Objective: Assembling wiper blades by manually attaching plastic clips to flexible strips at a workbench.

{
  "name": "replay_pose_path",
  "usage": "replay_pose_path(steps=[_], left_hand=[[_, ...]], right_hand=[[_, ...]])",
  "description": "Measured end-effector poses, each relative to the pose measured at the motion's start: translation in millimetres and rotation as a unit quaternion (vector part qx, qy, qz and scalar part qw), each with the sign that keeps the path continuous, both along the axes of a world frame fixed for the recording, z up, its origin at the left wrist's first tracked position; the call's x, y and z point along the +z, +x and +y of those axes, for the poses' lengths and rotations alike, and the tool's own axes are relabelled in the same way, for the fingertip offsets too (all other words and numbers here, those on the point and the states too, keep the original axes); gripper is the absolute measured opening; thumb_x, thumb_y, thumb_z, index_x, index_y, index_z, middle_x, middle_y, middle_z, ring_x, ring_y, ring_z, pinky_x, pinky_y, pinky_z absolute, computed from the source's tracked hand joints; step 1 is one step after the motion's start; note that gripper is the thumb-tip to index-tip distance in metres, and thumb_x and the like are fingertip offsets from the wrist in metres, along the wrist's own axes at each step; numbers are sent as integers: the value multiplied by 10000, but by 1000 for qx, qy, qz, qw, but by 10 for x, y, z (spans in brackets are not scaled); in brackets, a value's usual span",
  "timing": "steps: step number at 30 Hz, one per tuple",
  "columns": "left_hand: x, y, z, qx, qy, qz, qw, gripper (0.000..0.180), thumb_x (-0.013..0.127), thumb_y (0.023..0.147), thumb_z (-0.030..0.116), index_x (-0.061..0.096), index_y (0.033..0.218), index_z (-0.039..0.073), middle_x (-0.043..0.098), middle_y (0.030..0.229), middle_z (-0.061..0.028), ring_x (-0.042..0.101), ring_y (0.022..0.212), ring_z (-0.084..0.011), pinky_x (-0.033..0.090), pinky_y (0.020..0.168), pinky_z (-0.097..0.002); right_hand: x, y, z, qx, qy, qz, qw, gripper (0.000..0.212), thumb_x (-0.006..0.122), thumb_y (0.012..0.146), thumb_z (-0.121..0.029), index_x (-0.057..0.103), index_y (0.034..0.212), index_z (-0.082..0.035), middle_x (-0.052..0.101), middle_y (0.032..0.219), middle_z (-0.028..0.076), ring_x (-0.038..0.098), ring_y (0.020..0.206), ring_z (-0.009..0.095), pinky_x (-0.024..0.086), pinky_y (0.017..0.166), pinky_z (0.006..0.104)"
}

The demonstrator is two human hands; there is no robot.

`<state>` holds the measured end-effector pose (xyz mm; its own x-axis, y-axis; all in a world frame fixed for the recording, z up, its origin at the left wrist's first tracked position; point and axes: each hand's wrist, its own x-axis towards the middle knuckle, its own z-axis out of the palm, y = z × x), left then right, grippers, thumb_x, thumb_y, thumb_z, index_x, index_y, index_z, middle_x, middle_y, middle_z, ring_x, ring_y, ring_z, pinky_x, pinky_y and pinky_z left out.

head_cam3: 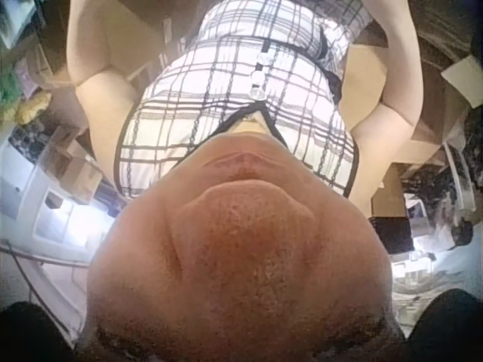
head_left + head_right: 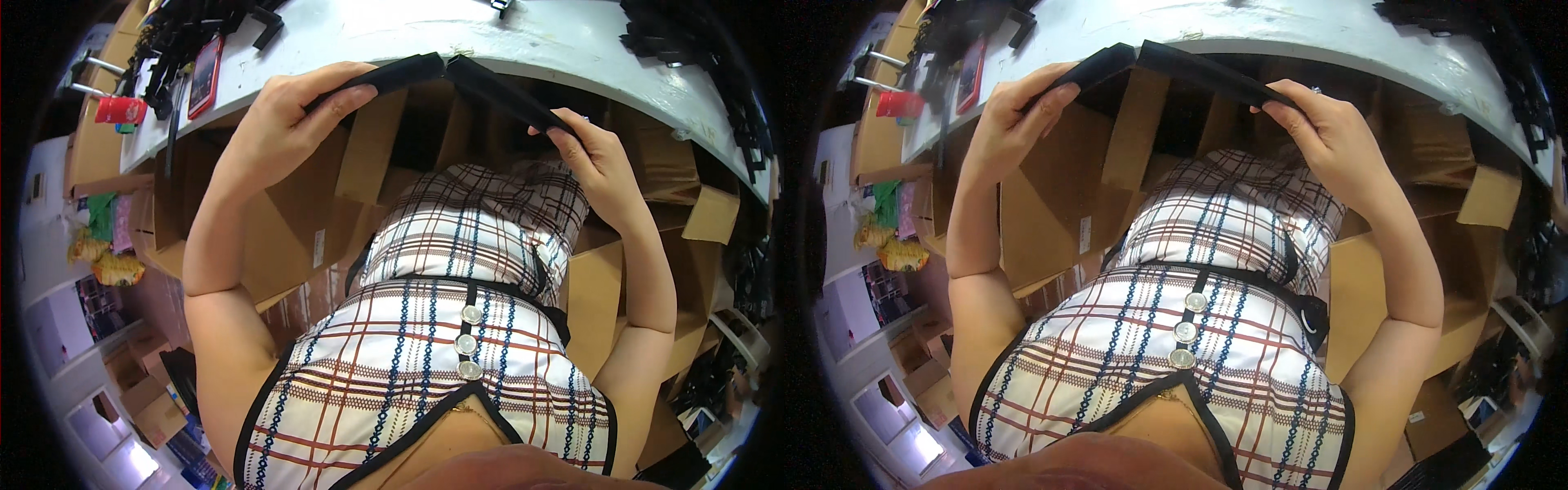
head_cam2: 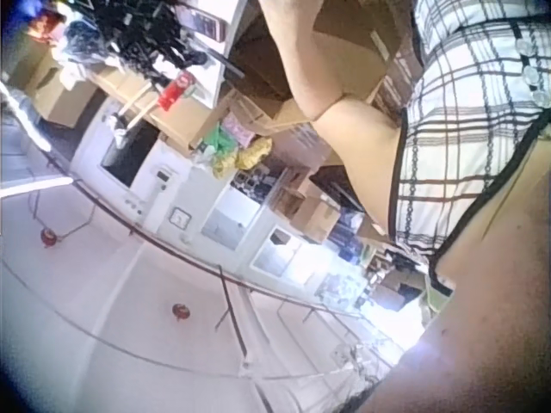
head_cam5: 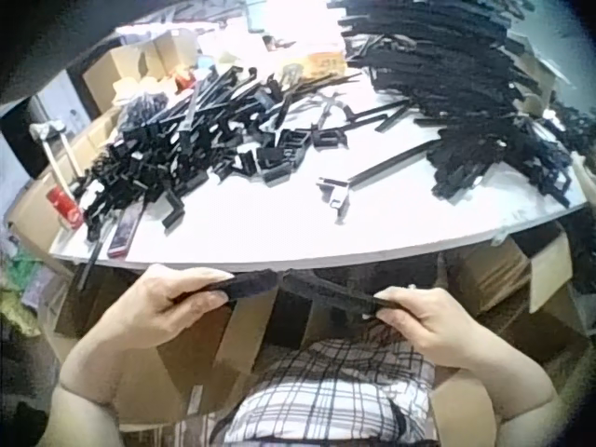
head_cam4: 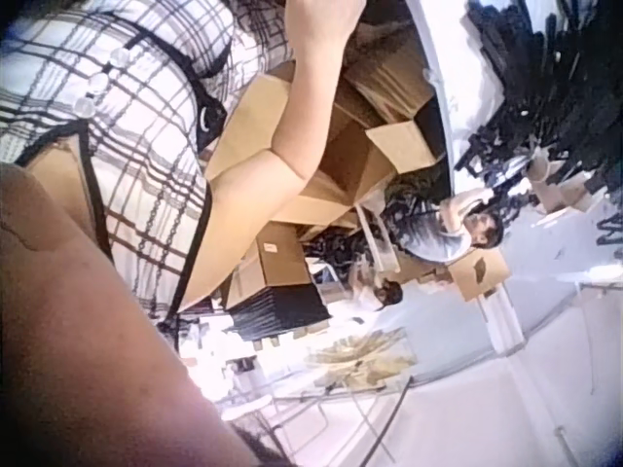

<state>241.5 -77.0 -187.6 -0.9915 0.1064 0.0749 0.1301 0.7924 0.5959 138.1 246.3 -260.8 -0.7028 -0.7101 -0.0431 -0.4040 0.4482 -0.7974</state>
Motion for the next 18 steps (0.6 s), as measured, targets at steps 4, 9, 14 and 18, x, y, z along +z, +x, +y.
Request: replay_pose_path(steps=[4,9,14,18], left_hand=[[-2,-14,-68,-70,-38,59,995,260,599,958,129,642,1188,15,469,635,8,402,545,-64,317,489,-233],[21,-29,-101,-80,-52,60,994,256,603,954,117,646,1188,24,461,634,1,401,547,-65,314,491,-234],[80,-39,-55,-102,-82,58,990,256,619,916,64,646,1166,16,584,712,-77,518,588,-144,414,558,-266],[75,-69,-53,-140,-106,66,982,258,624,898,51,644,1152,13,664,842,-143,631,702,-240,482,655,-295]], right_hand=[[-119,8,-22,-2,-38,21,999,284,525,995,-239,634,1188,-62,690,863,106,618,702,182,467,641,271],[-88,12,-12,-2,-22,17,1000,284,521,997,-243,639,1191,-72,691,871,100,619,714,185,470,648,276],[-27,6,-18,11,7,11,1000,284,519,996,-235,626,1208,-80,702,887,104,631,705,192,477,648,277],[-99,8,8,15,-9,55,998,289,517,997,-230,617,1226,-85,707,896,106,630,694,190,476,646,272]])
